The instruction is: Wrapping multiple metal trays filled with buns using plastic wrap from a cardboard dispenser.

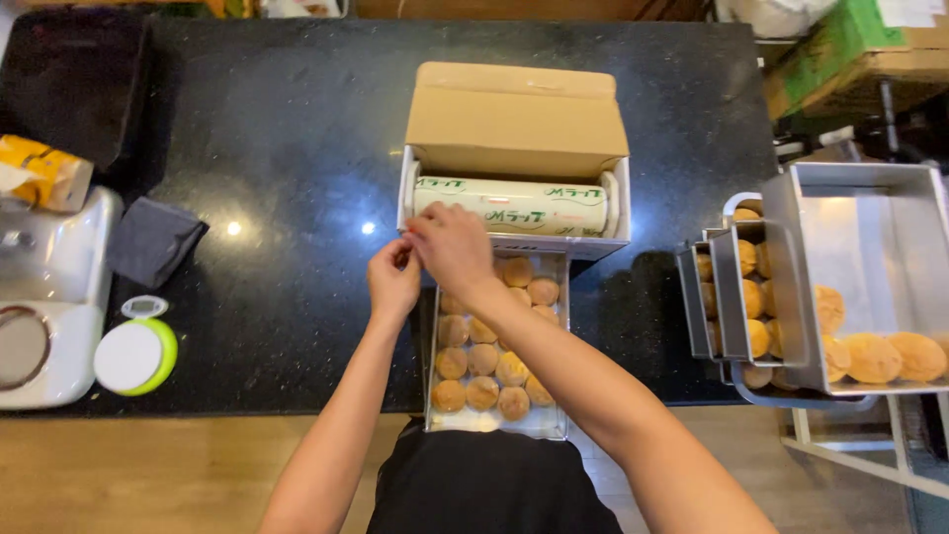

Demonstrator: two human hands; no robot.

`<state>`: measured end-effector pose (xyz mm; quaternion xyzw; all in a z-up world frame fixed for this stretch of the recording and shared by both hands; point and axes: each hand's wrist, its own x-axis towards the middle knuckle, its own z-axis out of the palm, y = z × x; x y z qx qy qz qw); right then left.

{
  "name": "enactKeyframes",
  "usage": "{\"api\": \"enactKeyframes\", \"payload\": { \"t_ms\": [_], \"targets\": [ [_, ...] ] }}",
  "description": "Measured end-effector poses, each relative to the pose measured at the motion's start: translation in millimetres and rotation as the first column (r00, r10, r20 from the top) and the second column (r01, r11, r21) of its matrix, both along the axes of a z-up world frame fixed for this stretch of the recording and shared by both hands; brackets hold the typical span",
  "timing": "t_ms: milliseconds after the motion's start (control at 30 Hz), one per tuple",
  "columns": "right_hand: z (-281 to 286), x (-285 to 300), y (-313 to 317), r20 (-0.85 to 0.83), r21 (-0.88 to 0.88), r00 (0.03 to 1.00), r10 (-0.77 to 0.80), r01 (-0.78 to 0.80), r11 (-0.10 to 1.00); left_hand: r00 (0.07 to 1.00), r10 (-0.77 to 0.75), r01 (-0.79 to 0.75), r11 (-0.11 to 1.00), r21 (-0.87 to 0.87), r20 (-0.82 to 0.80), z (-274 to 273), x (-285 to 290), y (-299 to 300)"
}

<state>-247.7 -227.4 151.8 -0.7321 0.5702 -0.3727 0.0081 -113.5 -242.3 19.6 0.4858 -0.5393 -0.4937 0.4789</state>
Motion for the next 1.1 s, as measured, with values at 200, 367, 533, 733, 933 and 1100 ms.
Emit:
{"api": "enactKeyframes", "payload": {
  "t_ms": [200, 367, 533, 733, 933, 1100],
  "targets": [
    [-11.9, -10.8, -14.2, -0.168, 0.023, 0.98, 0.103, -0.1, 0.995, 0.996, 0.043, -0.036, 0.996, 0.085, -0.076, 0.0, -6.5, 2.4],
    [-30.3, -13.7, -26.4, -0.072, 0.057, 0.978, 0.197, -0.194, 0.979, 0.989, 0.015, 0.005, 0.991, 0.134, -0.147, 5.5, -10.0, 5.9],
    [-20.1, -15.7, -31.5, -0.014, 0.168, 0.968, 0.25, -0.244, 0.955, 0.99, 0.004, 0.01, 0.995, 0.096, -0.143, 8.7, -10.6, 5.3],
    [-24.1, -13.4, -32.6, -0.028, 0.226, 0.956, 0.293, -0.28, 0.933, 0.994, 0.018, -0.01, 0.997, 0.078, -0.109, 6.4, -10.8, 4.5],
    [-30.6, -12.6, -39.9, -0.031, 0.225, 0.937, 0.347, -0.332, 0.916, 0.991, -0.002, 0.016, 0.994, 0.109, -0.13, 14.9, -10.7, 5.7],
    [-25.5, -23.4, -44.0, -0.157, 0.281, 0.878, 0.452, -0.4, 0.873, 0.988, 0.045, -0.022, 0.987, 0.159, -0.145, 9.3, -11.3, 4.3]
  ]
}}
